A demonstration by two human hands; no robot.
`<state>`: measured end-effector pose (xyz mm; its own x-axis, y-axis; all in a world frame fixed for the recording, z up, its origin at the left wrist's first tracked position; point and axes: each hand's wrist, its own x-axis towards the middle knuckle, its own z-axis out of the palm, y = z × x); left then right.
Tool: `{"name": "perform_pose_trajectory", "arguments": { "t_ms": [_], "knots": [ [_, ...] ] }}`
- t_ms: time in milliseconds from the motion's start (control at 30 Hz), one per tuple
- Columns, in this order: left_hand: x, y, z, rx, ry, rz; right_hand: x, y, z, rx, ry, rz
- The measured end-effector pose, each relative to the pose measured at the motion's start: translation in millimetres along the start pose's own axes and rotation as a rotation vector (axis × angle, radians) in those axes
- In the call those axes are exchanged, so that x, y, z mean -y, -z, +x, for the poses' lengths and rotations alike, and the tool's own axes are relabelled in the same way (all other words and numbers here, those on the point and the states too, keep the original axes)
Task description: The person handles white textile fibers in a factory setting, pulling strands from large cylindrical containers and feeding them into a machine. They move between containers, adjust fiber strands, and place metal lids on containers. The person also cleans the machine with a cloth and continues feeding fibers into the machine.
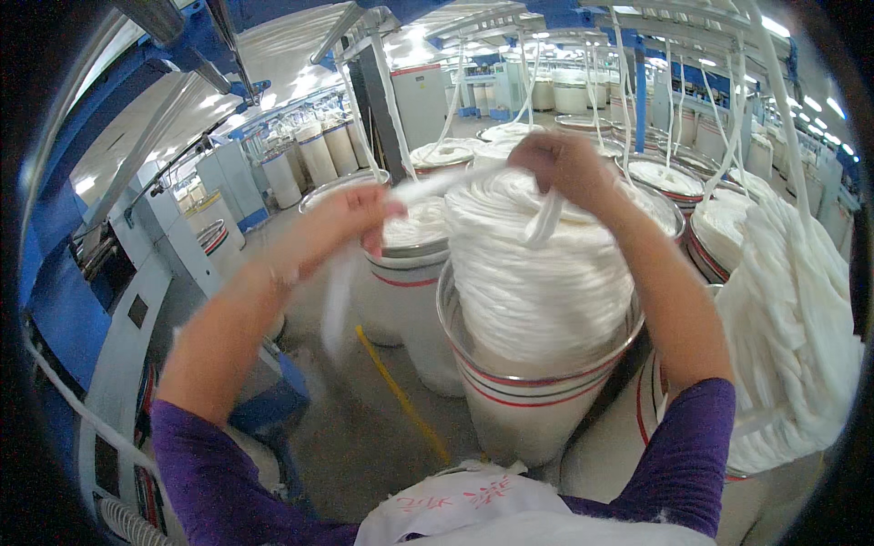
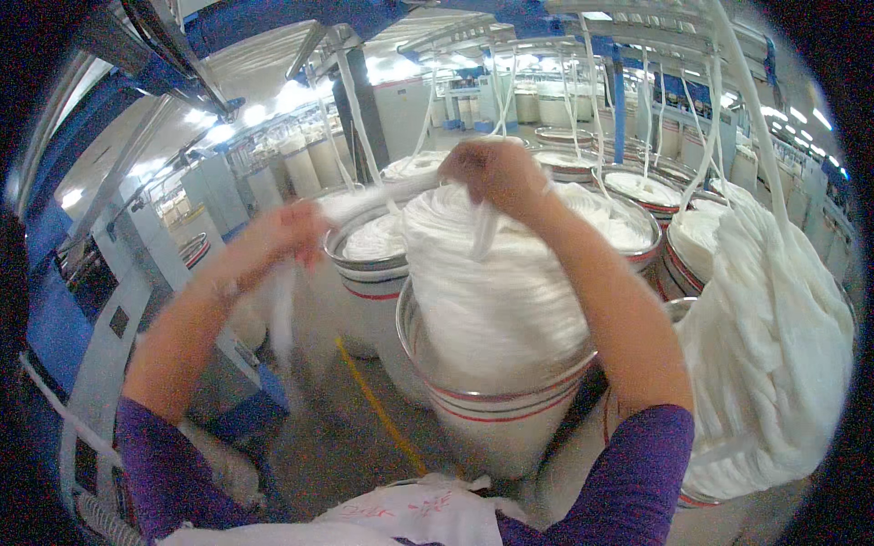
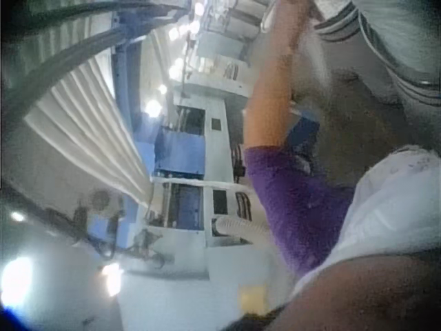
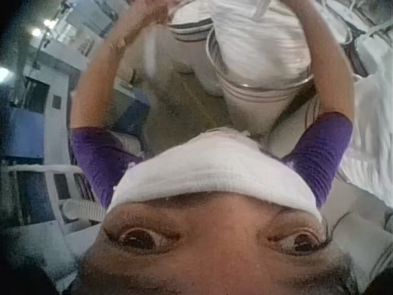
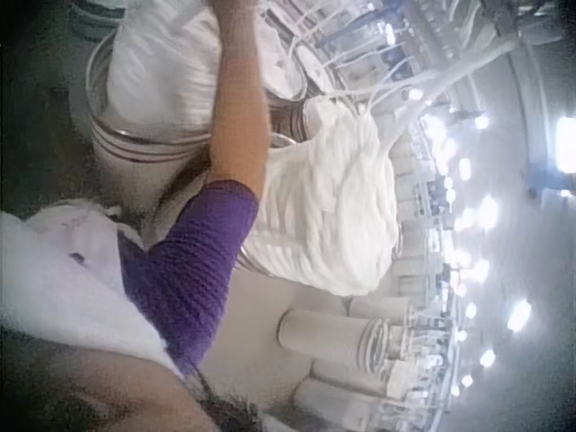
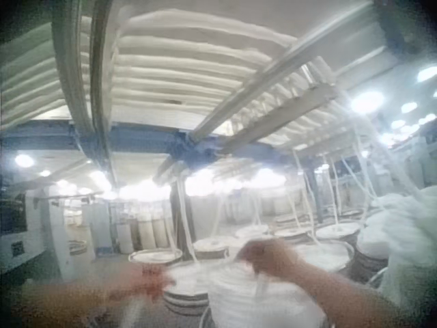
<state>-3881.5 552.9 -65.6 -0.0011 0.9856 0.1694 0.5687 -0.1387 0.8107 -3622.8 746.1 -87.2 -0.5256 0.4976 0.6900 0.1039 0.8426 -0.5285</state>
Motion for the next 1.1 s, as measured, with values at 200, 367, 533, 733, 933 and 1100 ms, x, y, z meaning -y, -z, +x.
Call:
{"name": "perform_pose_trajectory", "arguments": {
  "t_ms": [200,367,533,733,933,1100],
  "knots": [
    [-66.7,46.7,89.8,-0.241,-0.224,0.341,8.9,26.2,88.5,-0.447,0.524,-0.711],
    [-100.5,30.8,158.5,-0.294,-0.420,0.338,12.3,2.4,145.7,-0.264,0.697,-0.137],
    [-120.9,52.9,224.2,-0.534,-0.513,0.556,-8.3,17.7,201.5,-0.445,0.520,-0.213],
    [-161.9,105.2,277.2,-0.930,-0.637,1.053,-26.9,37.9,278.2,-0.661,0.365,-0.380],
    [-160.8,139.9,331.1,-0.886,-0.908,1.534,-22.8,9.4,325.7,-0.848,0.239,-0.048],
    [-169.6,139.6,341.7,-0.852,-0.971,1.691,-16.0,7.2,309.4,-0.824,0.212,0.090]
  ]
}}
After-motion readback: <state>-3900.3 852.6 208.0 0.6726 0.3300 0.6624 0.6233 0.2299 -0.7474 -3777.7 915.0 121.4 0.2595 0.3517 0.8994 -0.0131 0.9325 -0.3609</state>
